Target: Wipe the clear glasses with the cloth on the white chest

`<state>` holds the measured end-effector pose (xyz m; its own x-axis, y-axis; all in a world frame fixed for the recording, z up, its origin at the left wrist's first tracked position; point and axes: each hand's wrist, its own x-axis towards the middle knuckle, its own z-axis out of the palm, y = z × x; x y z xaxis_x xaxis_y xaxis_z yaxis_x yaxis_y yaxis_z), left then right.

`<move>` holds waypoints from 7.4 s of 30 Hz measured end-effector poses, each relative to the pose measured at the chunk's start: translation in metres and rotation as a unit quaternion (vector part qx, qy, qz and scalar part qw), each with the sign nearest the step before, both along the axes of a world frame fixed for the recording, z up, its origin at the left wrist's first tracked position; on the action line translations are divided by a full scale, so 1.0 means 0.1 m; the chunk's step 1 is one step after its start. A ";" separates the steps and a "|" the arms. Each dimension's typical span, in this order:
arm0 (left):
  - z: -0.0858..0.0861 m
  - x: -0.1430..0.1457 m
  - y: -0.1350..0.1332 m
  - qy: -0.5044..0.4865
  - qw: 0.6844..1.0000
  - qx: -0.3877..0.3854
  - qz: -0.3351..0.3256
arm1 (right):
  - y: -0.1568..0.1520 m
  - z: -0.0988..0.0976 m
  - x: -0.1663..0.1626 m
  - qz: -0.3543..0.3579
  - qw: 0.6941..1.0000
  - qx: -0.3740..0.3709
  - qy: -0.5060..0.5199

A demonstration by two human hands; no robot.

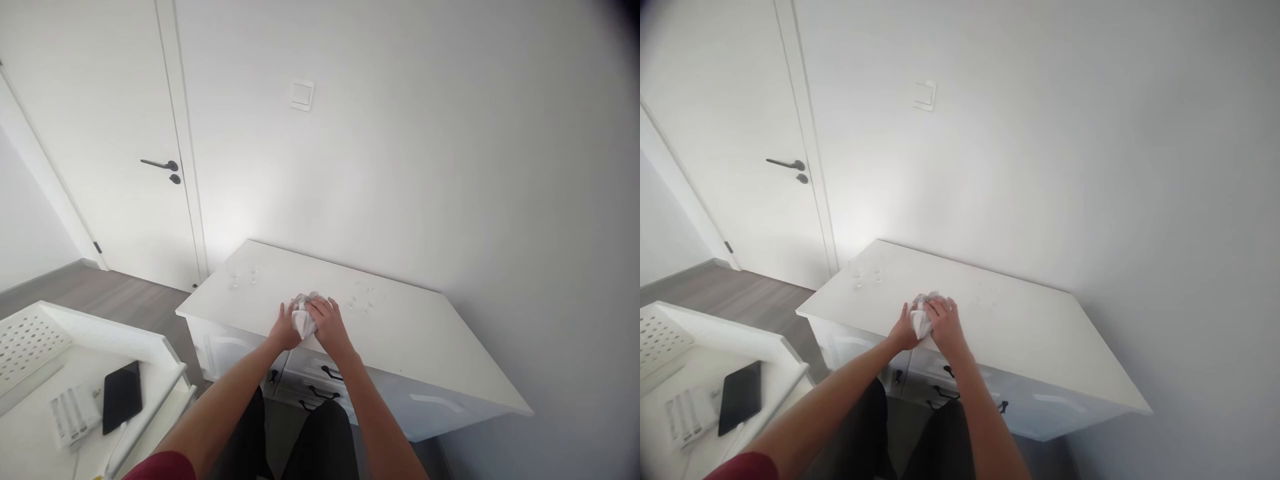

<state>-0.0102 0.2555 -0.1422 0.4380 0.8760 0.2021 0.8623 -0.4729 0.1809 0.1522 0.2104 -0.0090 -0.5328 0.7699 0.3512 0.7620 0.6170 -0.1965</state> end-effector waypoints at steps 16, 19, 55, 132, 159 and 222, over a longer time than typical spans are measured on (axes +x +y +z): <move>-0.05 0.02 0.02 -0.058 0.998 -0.004 0.026 | 0.42 0.61 -0.32 0.026 0.943 -0.278 -0.179; -0.03 0.02 0.01 -0.070 0.997 -0.008 0.022 | 0.41 0.58 -0.33 0.006 0.947 -0.263 -0.186; -0.02 0.03 0.00 -0.084 0.996 0.020 0.036 | 0.17 0.35 -0.27 -0.093 0.989 -0.097 -0.058; 0.06 0.02 0.03 -0.027 0.999 -0.006 0.036 | 0.24 0.79 -0.32 -0.288 0.943 0.102 0.131; 0.01 0.01 0.06 -0.018 0.999 -0.020 0.046 | 0.17 0.80 -0.47 -0.097 0.962 -0.189 -0.169; -0.03 0.03 0.04 0.019 0.999 -0.008 0.036 | 0.28 0.49 -0.57 -0.060 0.965 -0.215 -0.135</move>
<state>-0.0072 0.2598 -0.1448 0.3802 0.9089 0.1711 0.9008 -0.4059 0.1542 0.0950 0.2380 0.0397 -0.4574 0.8758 -0.1544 0.8827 0.4260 -0.1984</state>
